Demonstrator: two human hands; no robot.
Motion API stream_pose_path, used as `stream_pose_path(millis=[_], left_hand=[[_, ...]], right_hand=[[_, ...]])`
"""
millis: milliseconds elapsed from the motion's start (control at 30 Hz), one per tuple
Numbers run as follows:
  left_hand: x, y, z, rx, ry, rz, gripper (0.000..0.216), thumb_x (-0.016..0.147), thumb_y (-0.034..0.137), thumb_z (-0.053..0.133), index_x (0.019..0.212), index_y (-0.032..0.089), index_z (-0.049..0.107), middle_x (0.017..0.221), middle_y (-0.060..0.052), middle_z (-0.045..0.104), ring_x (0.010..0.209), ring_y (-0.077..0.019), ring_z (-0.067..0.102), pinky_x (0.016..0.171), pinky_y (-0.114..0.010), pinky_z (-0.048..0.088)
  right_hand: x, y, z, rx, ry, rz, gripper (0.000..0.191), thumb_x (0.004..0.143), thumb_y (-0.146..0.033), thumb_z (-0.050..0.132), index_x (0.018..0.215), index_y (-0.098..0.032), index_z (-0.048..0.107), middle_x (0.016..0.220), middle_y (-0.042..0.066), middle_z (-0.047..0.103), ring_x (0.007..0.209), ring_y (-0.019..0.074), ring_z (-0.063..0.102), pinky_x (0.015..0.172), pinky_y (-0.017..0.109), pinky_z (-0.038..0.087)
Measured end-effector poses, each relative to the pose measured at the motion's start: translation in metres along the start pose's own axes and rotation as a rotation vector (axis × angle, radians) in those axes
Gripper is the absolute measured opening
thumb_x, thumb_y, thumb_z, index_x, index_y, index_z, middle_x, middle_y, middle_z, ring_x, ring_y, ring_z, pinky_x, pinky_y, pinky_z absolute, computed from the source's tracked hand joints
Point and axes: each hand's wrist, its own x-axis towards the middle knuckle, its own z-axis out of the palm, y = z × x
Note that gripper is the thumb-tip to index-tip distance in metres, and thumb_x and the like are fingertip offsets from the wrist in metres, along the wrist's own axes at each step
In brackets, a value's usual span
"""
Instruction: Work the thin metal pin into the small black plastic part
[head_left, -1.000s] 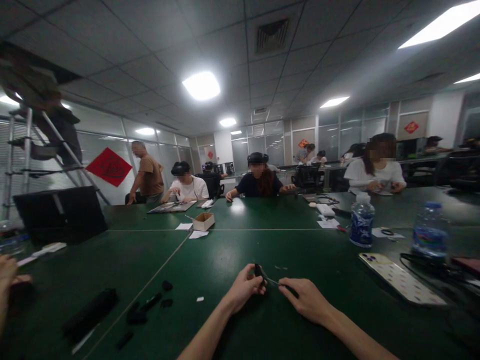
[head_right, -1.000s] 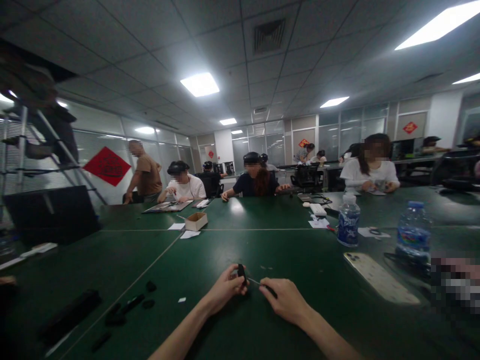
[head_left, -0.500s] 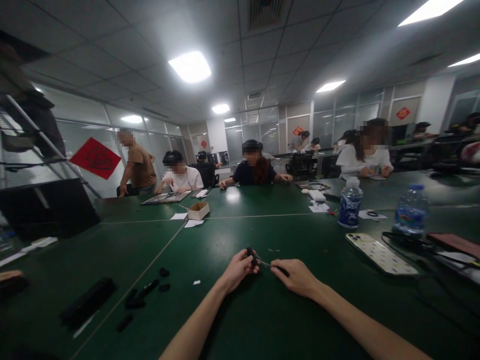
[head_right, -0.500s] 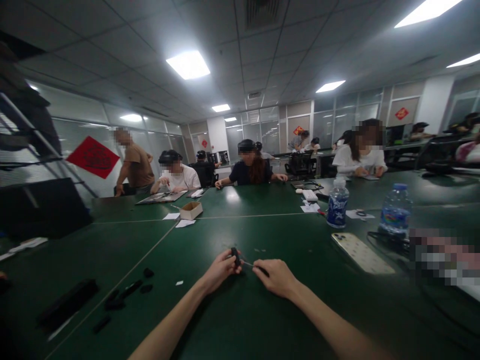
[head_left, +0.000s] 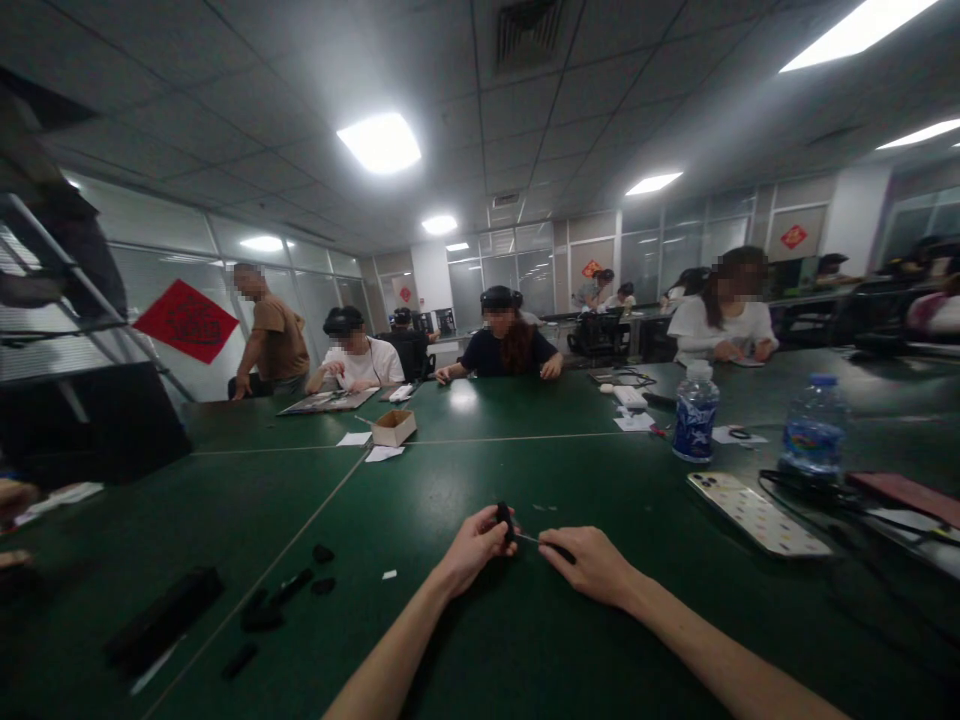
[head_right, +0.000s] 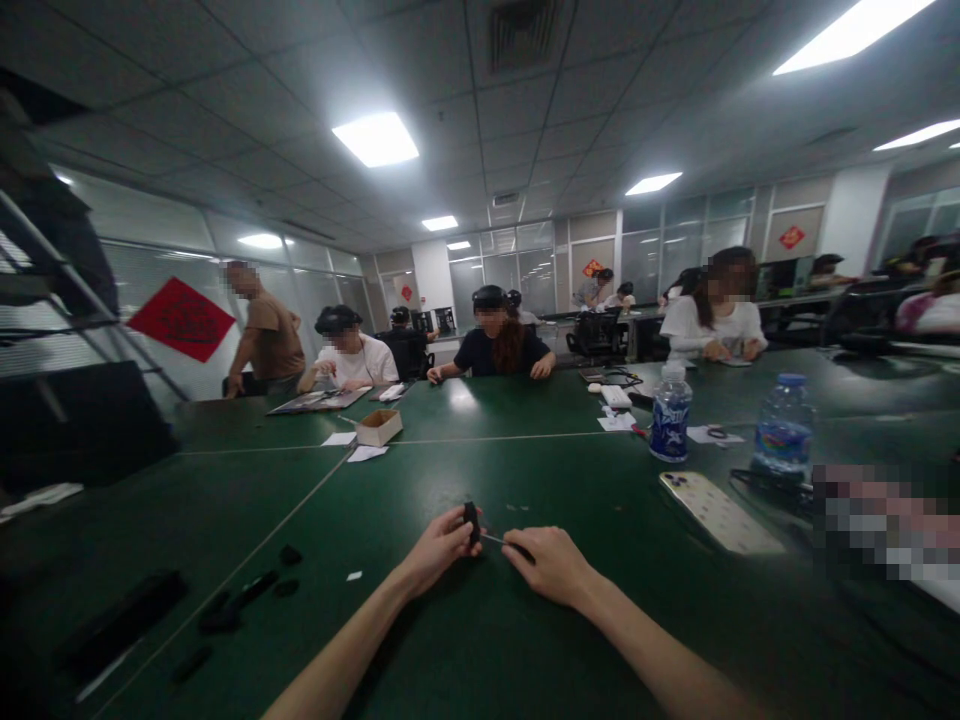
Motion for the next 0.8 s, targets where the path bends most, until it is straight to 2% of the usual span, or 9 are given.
stream_pose_path(millis=[167,433,667,800], left_hand=[[-0.002,0.0054,0.003,0.098,-0.008,0.046,0.041,0.074,0.038,0.066,0.105,0.013,0.057,0.086,-0.006,0.059,0.067,-0.0122,0.056,0.064,-0.026,0.042],[-0.0006,0.0044,0.0028,0.101,0.015,0.05,0.045,0.073,0.043,0.066,0.105,0.014,0.054,0.087,-0.005,0.057,0.068,-0.0127,0.055,0.066,-0.028,0.045],[0.0011,-0.0007,-0.0006,0.071,0.026,0.044,0.04,0.075,0.039,0.065,0.105,0.014,0.054,0.087,-0.005,0.058,0.069,-0.0124,0.055,0.069,-0.029,0.046],[0.0008,-0.0003,-0.0002,0.064,0.035,0.038,0.039,0.074,0.039,0.066,0.103,0.014,0.055,0.085,-0.004,0.057,0.07,-0.0125,0.056,0.069,-0.03,0.046]], right_hand=[[0.0004,0.0041,0.0045,-0.008,0.025,-0.023,0.031,0.093,-0.035,0.036,0.1,-0.02,0.063,0.084,0.004,0.067,0.074,0.0169,0.062,0.067,0.025,0.045],[-0.0005,0.0037,0.0067,0.027,0.055,0.01,0.032,0.095,-0.034,0.035,0.103,-0.018,0.062,0.088,0.006,0.067,0.076,0.0171,0.062,0.067,0.025,0.047],[0.0012,0.0049,0.0085,0.022,0.082,0.004,0.032,0.094,-0.033,0.036,0.105,-0.019,0.062,0.089,0.006,0.068,0.079,0.0175,0.063,0.071,0.025,0.046],[0.0003,0.002,0.0048,0.022,0.065,0.003,0.032,0.094,-0.033,0.035,0.102,-0.02,0.063,0.086,0.004,0.068,0.076,0.0167,0.063,0.067,0.024,0.046]])
